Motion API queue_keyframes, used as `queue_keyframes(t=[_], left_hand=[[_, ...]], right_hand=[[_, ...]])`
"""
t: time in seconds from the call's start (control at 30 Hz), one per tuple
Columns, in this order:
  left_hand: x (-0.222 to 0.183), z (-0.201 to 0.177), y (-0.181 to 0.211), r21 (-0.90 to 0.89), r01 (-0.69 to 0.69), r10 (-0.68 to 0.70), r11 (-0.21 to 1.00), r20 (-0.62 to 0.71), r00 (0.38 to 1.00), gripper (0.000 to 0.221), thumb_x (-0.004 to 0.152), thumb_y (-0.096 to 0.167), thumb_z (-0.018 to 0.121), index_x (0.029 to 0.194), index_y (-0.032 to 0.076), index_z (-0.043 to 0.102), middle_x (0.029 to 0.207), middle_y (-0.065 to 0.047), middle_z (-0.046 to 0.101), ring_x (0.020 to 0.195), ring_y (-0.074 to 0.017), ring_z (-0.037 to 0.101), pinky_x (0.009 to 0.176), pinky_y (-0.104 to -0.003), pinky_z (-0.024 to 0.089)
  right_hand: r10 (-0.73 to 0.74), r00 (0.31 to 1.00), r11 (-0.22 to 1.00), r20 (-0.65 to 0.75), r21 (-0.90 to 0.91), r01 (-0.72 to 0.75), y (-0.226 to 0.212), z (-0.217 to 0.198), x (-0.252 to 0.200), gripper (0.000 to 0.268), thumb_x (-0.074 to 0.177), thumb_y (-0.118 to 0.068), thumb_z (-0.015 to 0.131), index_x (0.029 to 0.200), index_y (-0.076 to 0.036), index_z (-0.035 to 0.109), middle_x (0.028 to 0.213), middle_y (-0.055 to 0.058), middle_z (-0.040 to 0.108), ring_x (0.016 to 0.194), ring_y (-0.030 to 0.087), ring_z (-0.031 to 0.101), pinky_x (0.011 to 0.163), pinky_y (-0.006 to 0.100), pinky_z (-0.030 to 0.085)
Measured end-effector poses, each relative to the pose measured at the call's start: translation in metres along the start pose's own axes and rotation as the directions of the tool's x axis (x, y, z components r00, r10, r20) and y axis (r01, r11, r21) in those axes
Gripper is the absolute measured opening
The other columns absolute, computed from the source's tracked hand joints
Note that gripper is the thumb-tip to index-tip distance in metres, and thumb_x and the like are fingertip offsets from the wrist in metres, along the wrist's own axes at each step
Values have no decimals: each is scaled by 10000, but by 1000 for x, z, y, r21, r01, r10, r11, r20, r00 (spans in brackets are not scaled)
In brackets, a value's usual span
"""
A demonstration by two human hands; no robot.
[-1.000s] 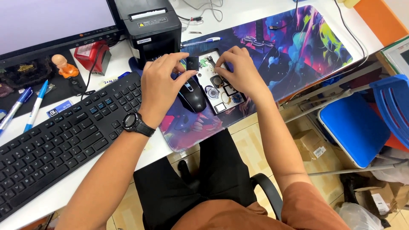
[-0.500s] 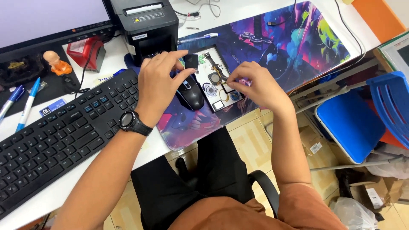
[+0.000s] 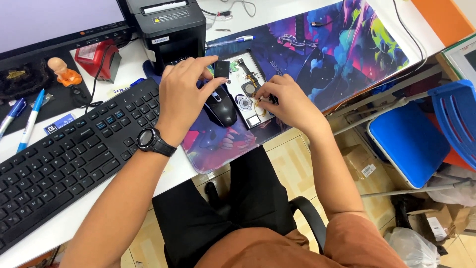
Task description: Repairing a small electronic device by connecting internal ribbon cables and applying adhesive bands to secure components.
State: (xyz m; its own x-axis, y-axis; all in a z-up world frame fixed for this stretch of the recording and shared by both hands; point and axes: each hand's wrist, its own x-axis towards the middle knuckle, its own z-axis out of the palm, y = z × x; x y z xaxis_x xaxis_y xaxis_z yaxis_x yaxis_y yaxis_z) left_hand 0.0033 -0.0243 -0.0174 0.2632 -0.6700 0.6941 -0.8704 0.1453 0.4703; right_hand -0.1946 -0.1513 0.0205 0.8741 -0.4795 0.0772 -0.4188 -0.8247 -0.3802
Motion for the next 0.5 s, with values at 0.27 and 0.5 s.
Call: queue_keyframes(t=[0.27, 0.5], left_hand=[[1, 1, -2, 17, -16, 16, 1000, 3, 1000, 320, 840, 210, 796, 1109, 137, 637, 758, 11, 620, 732, -167, 617, 734, -311, 452], [-1, 2, 0, 11, -4, 4, 1000, 38, 999, 331, 834, 211, 793, 1115, 135, 637, 788, 11, 621, 771, -179, 621, 746, -325, 449]], right_hand=[[-4, 1000, 1000, 20, -19, 4, 5, -1, 2, 74, 800, -102, 710, 861, -73, 678, 840, 100, 601, 878, 243, 547, 739, 332, 497], [46, 982, 961, -183, 276, 6, 18, -10, -14, 50, 851, -75, 690, 875, -67, 648, 804, 95, 627, 837, 241, 595, 723, 342, 498]])
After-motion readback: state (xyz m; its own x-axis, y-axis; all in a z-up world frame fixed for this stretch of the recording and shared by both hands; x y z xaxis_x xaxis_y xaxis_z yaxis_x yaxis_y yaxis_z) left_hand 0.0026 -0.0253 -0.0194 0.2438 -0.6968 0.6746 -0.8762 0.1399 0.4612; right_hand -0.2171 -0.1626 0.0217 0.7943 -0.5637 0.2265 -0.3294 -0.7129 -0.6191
